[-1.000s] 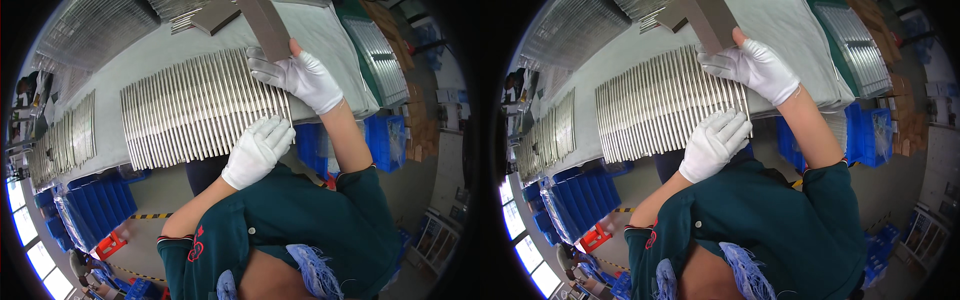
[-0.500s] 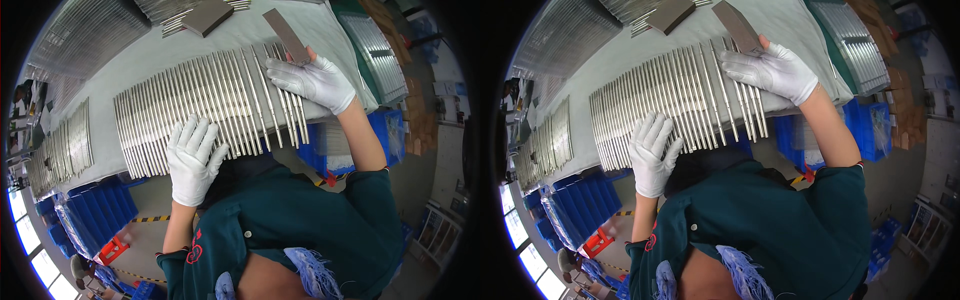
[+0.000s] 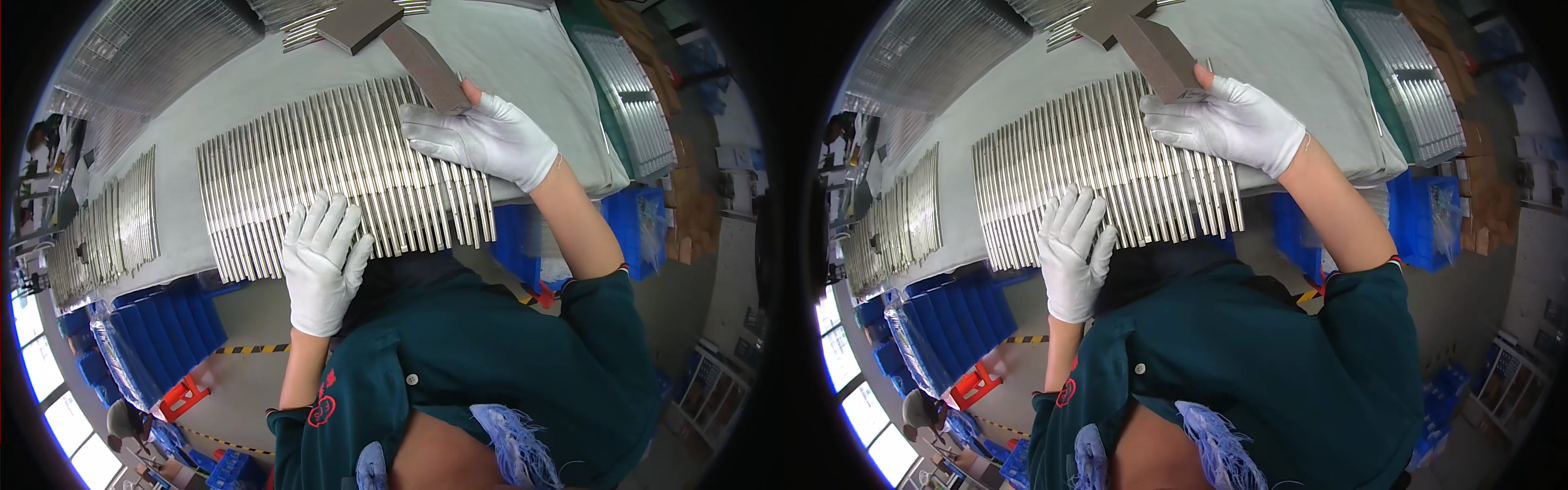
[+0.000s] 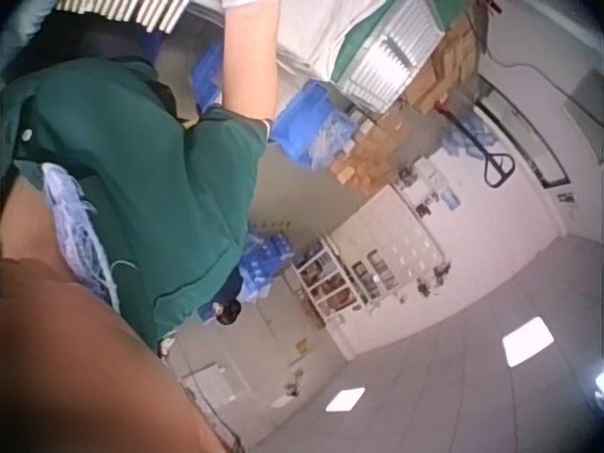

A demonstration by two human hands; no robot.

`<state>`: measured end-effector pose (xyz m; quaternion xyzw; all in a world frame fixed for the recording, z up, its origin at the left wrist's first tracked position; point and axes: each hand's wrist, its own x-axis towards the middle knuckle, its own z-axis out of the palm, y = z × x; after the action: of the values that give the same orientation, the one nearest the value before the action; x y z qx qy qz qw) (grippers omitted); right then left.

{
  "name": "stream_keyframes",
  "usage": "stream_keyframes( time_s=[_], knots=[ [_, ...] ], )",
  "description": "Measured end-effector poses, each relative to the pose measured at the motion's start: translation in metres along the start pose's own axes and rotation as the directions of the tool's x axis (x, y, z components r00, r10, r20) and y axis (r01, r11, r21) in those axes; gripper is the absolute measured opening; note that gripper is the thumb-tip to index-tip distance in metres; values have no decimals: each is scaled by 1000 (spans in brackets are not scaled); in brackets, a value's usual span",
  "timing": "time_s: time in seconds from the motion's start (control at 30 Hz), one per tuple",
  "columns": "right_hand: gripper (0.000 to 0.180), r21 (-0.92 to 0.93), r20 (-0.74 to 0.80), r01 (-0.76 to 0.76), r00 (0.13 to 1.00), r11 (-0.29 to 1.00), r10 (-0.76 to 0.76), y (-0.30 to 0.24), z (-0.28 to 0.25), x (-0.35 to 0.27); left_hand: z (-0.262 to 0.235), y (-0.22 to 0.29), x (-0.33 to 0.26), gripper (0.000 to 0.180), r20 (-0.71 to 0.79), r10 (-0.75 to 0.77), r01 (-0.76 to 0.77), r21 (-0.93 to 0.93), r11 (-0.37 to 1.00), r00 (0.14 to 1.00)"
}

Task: The recorder uses a sanding block to polish or sand several thin metal rods aligned on a table.

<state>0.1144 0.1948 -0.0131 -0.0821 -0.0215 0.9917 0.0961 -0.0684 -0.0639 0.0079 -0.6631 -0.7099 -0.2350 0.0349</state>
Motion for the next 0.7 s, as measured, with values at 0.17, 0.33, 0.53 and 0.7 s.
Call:
stream_keyframes(
  time_s=[0.17,0.33,0.53,0.7],
  knots=[
    [72,11,-26,30,999,1000,-29,-13,5,-20,-2,0,0,36,-2,-13,13,-16,1000,1000],
    [72,3,-163,108,981,994,-106,-39,13,-64,2,-1,-2,35,-9,-28,27,-33,999,1000],
    [68,-113,37,98,995,989,-94,-20,28,-20,1,-1,0,33,-28,-31,30,-40,999,999],
    [60,-258,11,-111,993,960,117,18,32,53,1,1,1,32,-27,-31,30,-44,999,999]
  ],
)
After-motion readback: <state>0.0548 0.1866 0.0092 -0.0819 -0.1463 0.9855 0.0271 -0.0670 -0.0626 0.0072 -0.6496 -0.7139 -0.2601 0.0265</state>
